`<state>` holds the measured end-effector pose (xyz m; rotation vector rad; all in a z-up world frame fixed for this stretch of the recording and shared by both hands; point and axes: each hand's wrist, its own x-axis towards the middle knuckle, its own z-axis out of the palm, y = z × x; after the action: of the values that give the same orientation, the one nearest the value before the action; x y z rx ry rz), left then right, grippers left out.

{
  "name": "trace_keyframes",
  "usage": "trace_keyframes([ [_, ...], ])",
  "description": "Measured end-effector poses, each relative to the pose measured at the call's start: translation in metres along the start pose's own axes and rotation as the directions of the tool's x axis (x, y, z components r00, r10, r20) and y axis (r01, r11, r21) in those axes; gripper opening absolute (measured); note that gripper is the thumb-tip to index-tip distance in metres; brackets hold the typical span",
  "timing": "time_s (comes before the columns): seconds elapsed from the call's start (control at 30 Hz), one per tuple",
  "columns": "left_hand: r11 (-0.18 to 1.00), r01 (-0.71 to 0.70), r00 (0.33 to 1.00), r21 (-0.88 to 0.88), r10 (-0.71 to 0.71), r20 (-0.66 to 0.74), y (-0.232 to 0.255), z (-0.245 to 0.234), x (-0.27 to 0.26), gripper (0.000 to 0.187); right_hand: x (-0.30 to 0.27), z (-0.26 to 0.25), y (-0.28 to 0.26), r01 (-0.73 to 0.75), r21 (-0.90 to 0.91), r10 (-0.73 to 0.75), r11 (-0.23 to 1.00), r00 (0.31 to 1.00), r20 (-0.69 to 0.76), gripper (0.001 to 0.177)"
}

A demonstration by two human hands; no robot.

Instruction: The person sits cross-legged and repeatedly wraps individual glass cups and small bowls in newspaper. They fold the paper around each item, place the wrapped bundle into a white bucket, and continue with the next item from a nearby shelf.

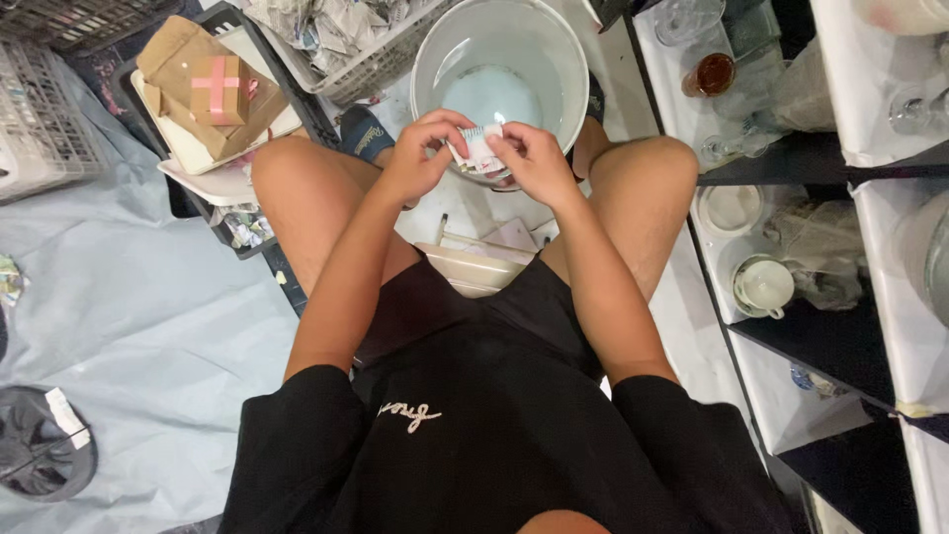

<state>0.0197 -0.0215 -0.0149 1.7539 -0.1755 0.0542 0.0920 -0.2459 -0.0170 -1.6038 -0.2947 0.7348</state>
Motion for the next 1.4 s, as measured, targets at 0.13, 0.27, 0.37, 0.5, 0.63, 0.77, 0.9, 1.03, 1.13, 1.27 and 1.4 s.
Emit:
trace_keyframes([
  [0.13, 0.941, 0.005, 1.000, -0.337, -0.013, -0.020, -0.009, 0.002, -0.003, 0.030, -0.001, 0.000, -0.003, 0.092, -0.011, -0.092, 0.996, 0.995, -0.022, 0.025],
  [0.27, 0.934, 0.020, 0.990, -0.358, -0.067, -0.121, -0.011, 0.007, -0.003, 0.036, -0.003, 0.002, -0.007, 0.176, -0.055, -0.182, 0.983, 0.977, -0.113, 0.021],
  [0.37, 0.984, -0.011, 0.984, -0.176, -0.021, -0.179, -0.011, 0.008, 0.003, 0.034, -0.007, 0.009, -0.010, 0.262, -0.125, -0.278, 0.957, 0.951, -0.134, 0.021],
  [0.5, 0.983, 0.045, 0.970, -0.178, -0.085, -0.229, -0.014, 0.008, 0.005, 0.018, -0.009, 0.015, -0.015, 0.287, -0.126, -0.302, 0.950, 0.945, -0.123, 0.023],
  [0.63, 0.978, 0.094, 0.969, -0.186, -0.133, -0.210, -0.020, 0.008, 0.002, 0.013, -0.008, 0.017, -0.016, 0.262, -0.161, -0.271, 0.952, 0.962, -0.036, 0.024],
  [0.77, 0.980, 0.084, 0.974, -0.180, -0.119, -0.193, -0.019, 0.008, 0.003, 0.011, -0.008, 0.021, -0.014, 0.102, 0.022, -0.101, 0.994, 0.994, -0.038, 0.027],
  [0.9, 0.959, 0.126, 0.972, -0.252, -0.170, -0.162, -0.011, 0.009, 0.005, 0.011, -0.007, 0.023, -0.008, 0.232, -0.053, -0.236, 0.971, 0.967, -0.091, 0.026],
  [1.03, 0.935, 0.194, 0.964, -0.297, -0.237, -0.116, -0.002, 0.008, 0.002, 0.012, -0.003, 0.021, 0.005, 0.239, -0.052, -0.243, 0.970, 0.965, -0.096, 0.025],
  [1.13, 0.963, 0.134, 0.976, -0.235, -0.170, -0.137, 0.003, 0.007, 0.000, 0.013, 0.003, 0.021, 0.018, 0.184, 0.185, -0.185, 0.965, 0.983, -0.016, 0.026],
  [1.27, 0.969, 0.068, 0.992, -0.239, -0.092, -0.090, 0.009, 0.005, -0.001, 0.023, 0.010, 0.018, 0.029, 0.186, 0.201, -0.175, 0.962, 0.982, -0.068, 0.028],
  [1.4, 0.948, 0.037, 0.997, -0.317, -0.056, -0.050, 0.011, 0.002, -0.002, 0.023, 0.012, 0.020, 0.026, 0.191, 0.203, -0.184, 0.960, 0.981, -0.054, 0.029],
])
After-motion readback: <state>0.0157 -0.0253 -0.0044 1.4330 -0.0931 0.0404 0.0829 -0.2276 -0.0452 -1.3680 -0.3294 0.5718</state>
